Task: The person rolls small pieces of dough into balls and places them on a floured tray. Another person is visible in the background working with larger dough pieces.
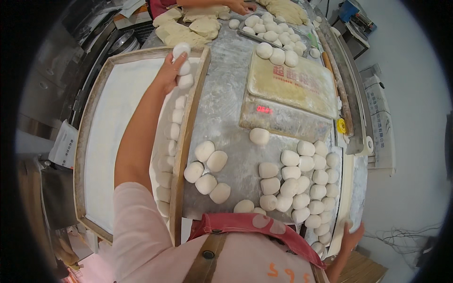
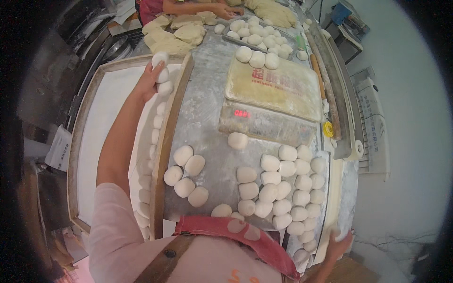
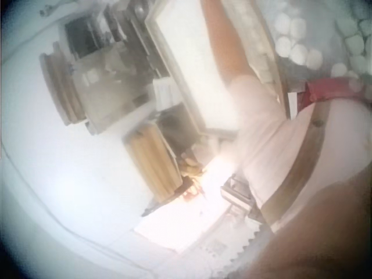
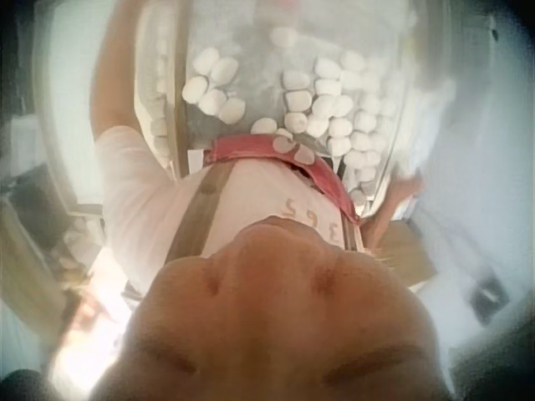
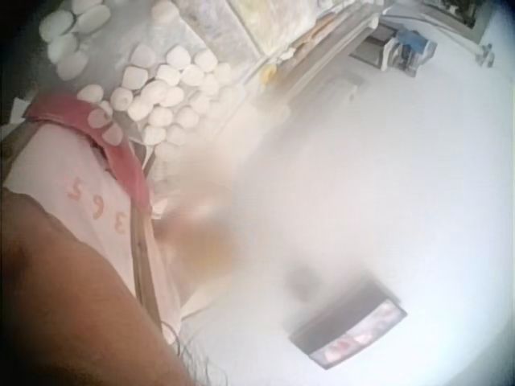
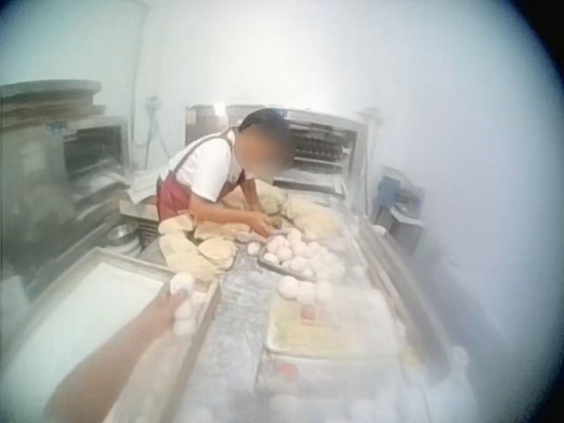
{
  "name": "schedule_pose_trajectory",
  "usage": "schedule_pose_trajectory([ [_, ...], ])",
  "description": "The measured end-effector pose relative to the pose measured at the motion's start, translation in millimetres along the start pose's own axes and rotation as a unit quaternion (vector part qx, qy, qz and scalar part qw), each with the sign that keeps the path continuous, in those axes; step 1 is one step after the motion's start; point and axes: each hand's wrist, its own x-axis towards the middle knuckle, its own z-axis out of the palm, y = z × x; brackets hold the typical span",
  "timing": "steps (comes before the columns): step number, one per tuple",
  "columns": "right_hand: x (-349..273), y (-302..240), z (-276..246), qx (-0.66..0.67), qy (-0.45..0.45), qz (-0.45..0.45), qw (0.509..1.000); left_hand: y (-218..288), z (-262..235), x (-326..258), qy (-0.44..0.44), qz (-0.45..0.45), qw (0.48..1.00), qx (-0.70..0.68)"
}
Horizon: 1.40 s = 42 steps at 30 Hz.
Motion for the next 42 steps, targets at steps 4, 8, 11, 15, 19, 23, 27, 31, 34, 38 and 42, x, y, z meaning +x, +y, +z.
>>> schedule_pose_trajectory([
  [4, -48, 94, -5, 0.146, -0.190, 0.296, 0.925, -24, -18, 42, 0.057, -0.113, 0.989, 0.079],
  [8, -57, 67, -4, 0.214, -0.172, 0.338, 0.900, -51, -33, 53, -0.012, -0.181, 0.939, 0.291],
  [11, -58, 89, 10, 0.014, -0.146, 0.196, 0.970, -43, -1, 36, 0.058, -0.148, 0.925, 0.345],
  [15, -39, 67, 16, -0.060, -0.140, 0.107, 0.983, -47, 4, 30, 0.047, 0.181, 0.785, 0.591],
  [19, -26, 54, 31, -0.034, -0.111, 0.043, 0.992, -33, 55, -36, -0.104, 0.329, 0.761, 0.549],
  [23, -15, 50, 46, -0.019, -0.091, -0.011, 0.996, -55, 127, -112, -0.258, 0.368, 0.727, 0.518],
  [27, -1, 29, 50, -0.008, -0.059, -0.009, 0.998, -102, 176, -153, -0.303, 0.327, 0.733, 0.513],
  [31, 27, -22, 22, 0.057, -0.135, 0.041, 0.988, -119, 189, -161, -0.281, 0.352, 0.677, 0.582],
  [34, 40, -18, 36, 0.074, -0.093, -0.041, 0.992, -118, 192, -162, -0.291, 0.331, 0.667, 0.602],
  [38, 55, -28, 46, 0.088, -0.117, -0.034, 0.989, -110, 188, -163, -0.313, 0.299, 0.702, 0.566],
  [42, 72, -42, 43, 0.113, -0.140, -0.021, 0.983, -114, 185, -166, -0.405, 0.253, 0.721, 0.502],
])
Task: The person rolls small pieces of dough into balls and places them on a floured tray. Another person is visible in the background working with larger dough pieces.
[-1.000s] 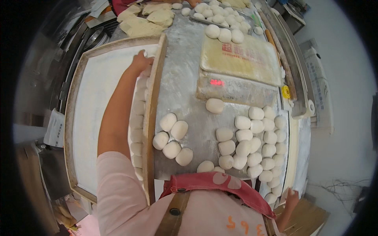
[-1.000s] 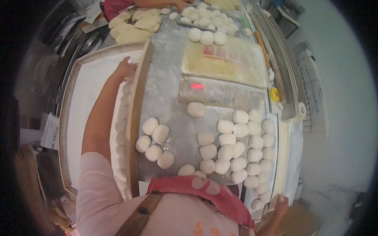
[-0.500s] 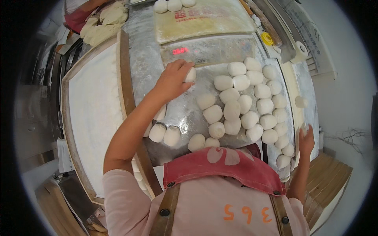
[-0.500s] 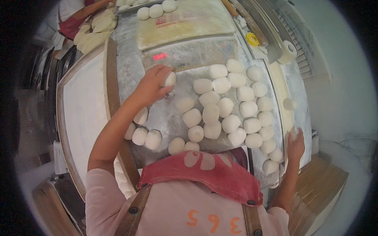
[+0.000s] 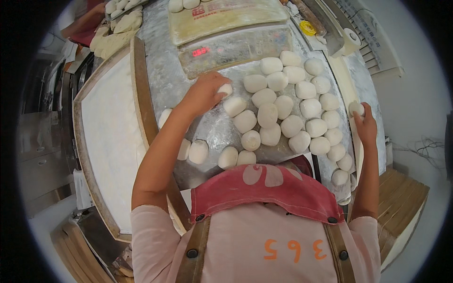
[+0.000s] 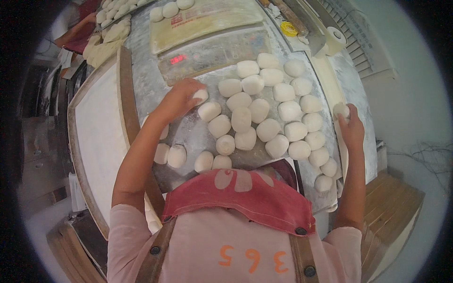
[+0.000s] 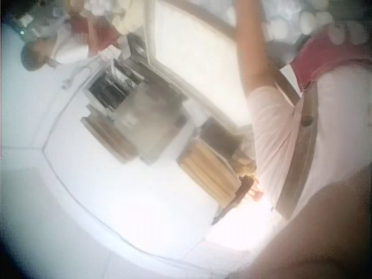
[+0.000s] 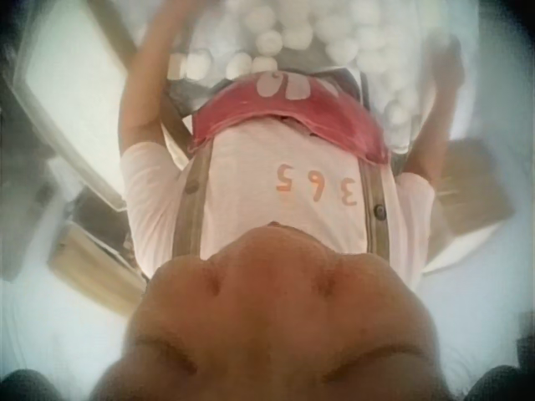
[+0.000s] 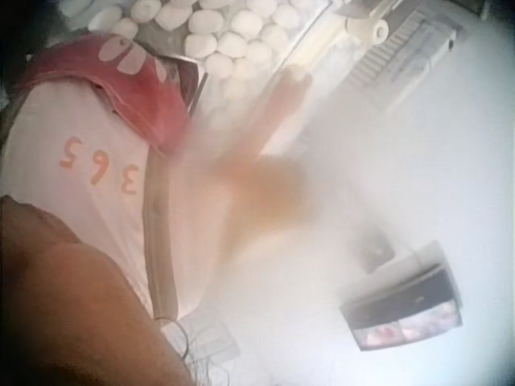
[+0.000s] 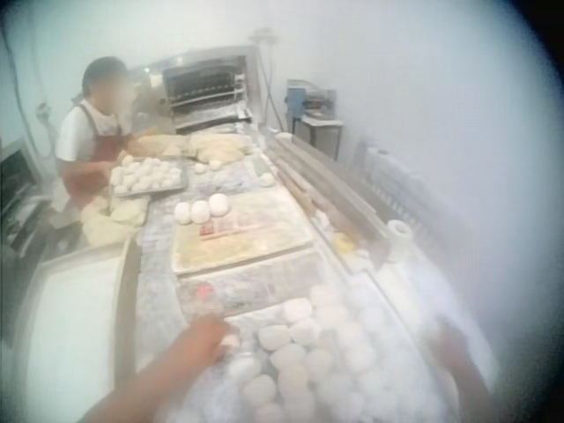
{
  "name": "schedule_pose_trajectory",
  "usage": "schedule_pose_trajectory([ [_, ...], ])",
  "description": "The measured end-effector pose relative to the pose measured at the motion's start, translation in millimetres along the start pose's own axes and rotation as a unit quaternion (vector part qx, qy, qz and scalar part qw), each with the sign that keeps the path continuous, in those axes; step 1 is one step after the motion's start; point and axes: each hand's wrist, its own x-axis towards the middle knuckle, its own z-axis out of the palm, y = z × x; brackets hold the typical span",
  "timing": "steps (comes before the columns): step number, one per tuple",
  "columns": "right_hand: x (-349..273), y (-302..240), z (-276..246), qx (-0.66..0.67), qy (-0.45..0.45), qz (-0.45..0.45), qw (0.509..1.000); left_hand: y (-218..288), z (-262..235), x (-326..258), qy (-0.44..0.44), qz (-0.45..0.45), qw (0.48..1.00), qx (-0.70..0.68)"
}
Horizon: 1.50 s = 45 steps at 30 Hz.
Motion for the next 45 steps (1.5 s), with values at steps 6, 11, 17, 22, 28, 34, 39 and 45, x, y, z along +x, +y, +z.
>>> schedule_pose_trajectory([
  [6, 7, -83, -7, 0.192, 0.043, -0.107, 0.975, 53, -1, -21, -0.007, 0.159, 0.983, 0.088],
  [11, 4, -173, 5, 0.229, 0.022, -0.226, 0.947, 67, 31, -39, 0.043, 0.198, 0.966, 0.162],
  [17, -30, -292, 46, 0.157, -0.103, -0.345, 0.920, 56, 19, -69, -0.012, 0.098, 0.988, 0.116],
  [22, -36, -307, 76, 0.094, -0.138, -0.396, 0.903, 46, -5, -105, -0.057, 0.046, 0.993, 0.094],
  [28, -54, -113, 27, 0.240, 0.101, -0.161, 0.952, 44, -9, -100, -0.090, 0.014, 0.993, 0.069],
  [34, -184, 161, -23, 0.015, 0.090, 0.254, 0.963, 30, -40, -69, -0.095, 0.102, 0.990, -0.021],
  [39, -165, 133, -19, 0.027, 0.051, 0.248, 0.967, 17, -137, 14, 0.144, -0.018, 0.989, -0.009],
  [45, -105, 95, -6, -0.031, 0.061, 0.045, 0.997, 21, -115, 26, 0.196, 0.110, 0.957, 0.182],
])
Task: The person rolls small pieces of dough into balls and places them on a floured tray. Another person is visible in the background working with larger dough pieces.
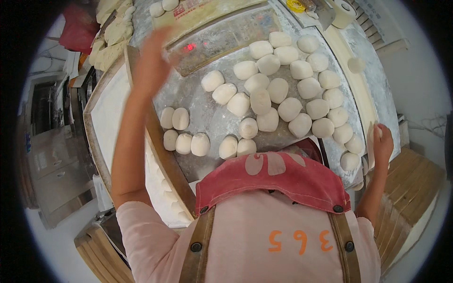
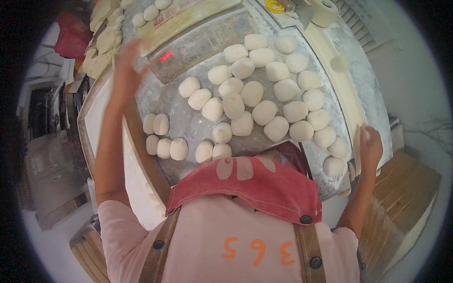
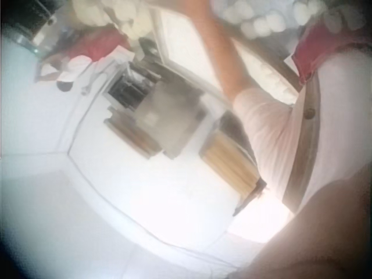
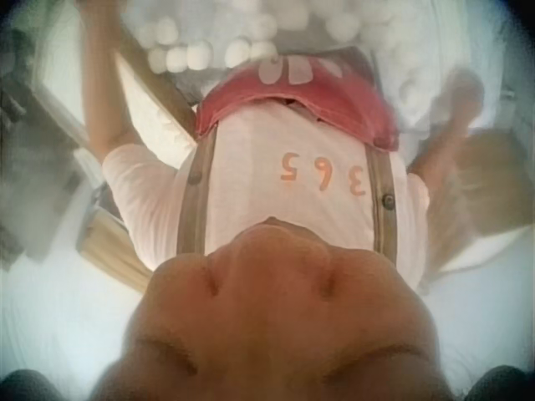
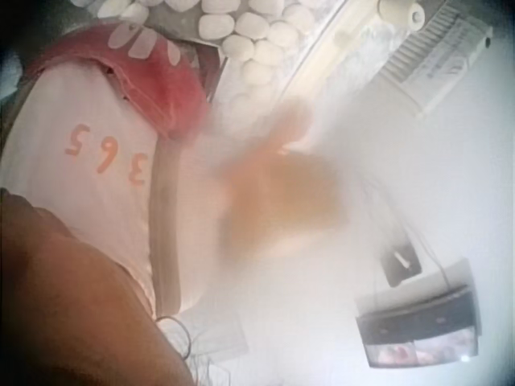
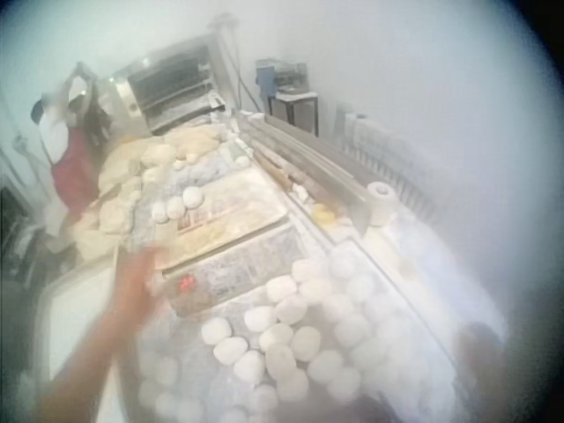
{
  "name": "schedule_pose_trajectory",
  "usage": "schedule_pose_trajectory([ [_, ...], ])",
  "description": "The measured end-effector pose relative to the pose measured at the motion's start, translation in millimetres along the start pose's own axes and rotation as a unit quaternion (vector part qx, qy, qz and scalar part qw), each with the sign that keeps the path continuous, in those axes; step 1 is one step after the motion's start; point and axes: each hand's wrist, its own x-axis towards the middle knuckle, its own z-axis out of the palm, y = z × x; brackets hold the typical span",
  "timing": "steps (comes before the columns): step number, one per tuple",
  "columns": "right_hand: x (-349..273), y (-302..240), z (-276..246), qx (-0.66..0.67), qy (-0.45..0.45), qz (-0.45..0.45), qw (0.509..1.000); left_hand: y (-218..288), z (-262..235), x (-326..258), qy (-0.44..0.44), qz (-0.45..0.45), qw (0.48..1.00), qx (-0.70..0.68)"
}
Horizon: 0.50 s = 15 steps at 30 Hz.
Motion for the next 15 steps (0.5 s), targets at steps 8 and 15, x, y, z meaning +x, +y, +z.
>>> schedule_pose_trajectory([
  [8, 84, -88, 10, 0.030, -0.036, -0.083, 0.995, 69, 69, -52, -0.288, 0.040, 0.956, 0.031],
  [15, 184, -178, -22, 0.226, -0.158, -0.108, 0.955, -30, -18, 12, 0.194, -0.206, 0.956, -0.074],
])
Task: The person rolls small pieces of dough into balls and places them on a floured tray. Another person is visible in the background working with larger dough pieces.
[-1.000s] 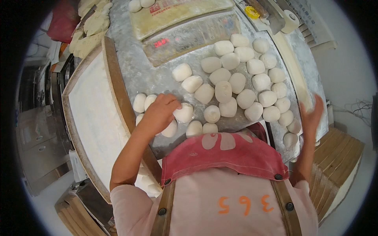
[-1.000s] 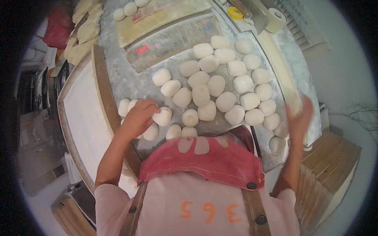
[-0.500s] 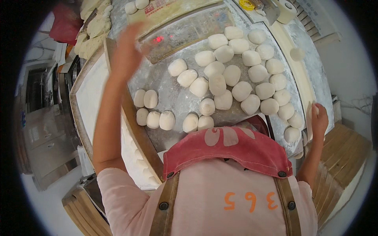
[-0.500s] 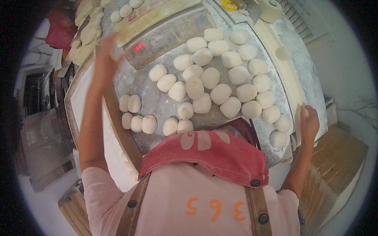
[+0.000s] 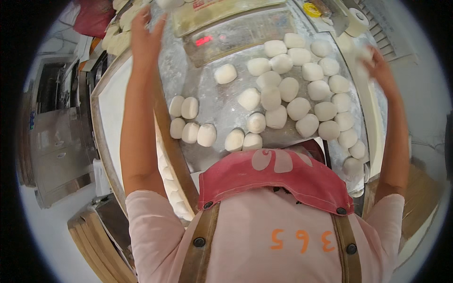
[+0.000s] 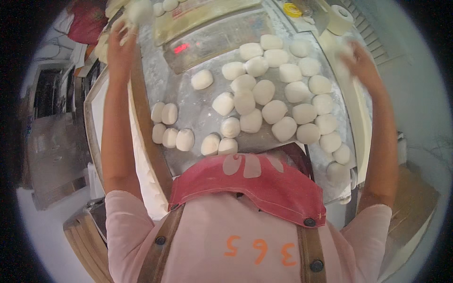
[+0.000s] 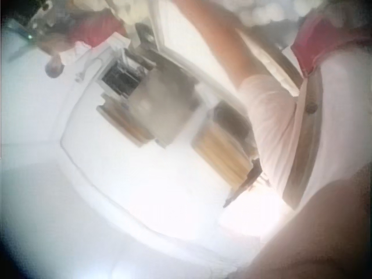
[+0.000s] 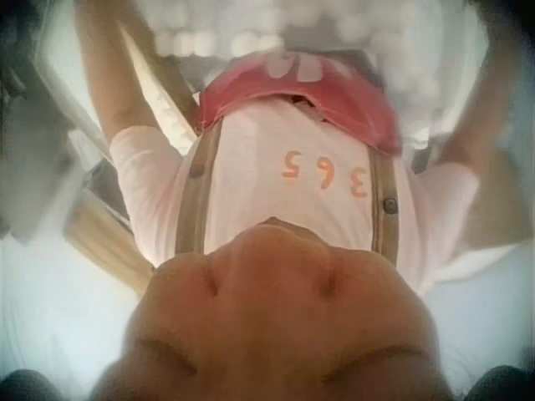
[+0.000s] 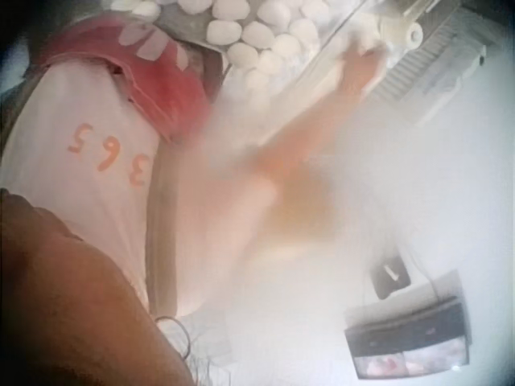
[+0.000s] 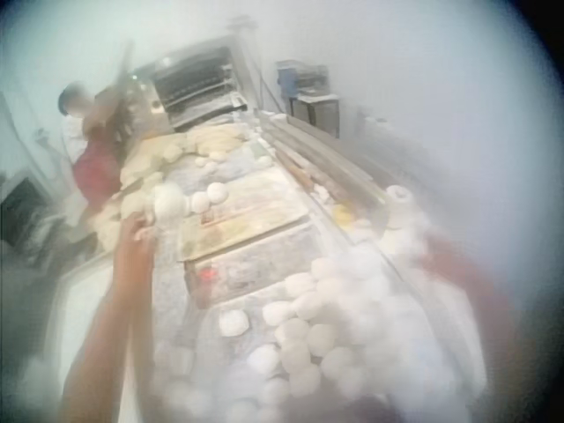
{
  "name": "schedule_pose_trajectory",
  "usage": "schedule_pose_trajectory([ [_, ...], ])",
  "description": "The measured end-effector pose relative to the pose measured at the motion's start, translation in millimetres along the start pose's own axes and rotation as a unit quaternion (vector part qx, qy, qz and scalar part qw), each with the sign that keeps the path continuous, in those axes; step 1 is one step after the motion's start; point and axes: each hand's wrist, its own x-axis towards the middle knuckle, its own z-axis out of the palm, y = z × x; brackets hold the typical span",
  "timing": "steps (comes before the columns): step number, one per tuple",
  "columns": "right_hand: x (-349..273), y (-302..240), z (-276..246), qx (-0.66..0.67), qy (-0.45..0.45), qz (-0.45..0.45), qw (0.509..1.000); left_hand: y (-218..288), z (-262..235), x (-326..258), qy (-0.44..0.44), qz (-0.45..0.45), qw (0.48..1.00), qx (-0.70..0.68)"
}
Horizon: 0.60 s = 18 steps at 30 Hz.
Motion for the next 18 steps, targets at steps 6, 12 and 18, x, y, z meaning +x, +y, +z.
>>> schedule_pose_trajectory([
  [6, -8, -182, -25, 0.369, 0.121, -0.373, 0.843, -40, -46, -97, -0.348, 0.030, 0.933, 0.081],
  [12, -37, -74, 37, 0.248, 0.008, -0.147, 0.958, -2, -26, -196, -0.388, -0.095, 0.886, 0.237],
  [18, -130, 60, 11, 0.280, 0.150, 0.073, 0.945, 4, -17, -180, -0.410, -0.181, 0.851, 0.275],
])
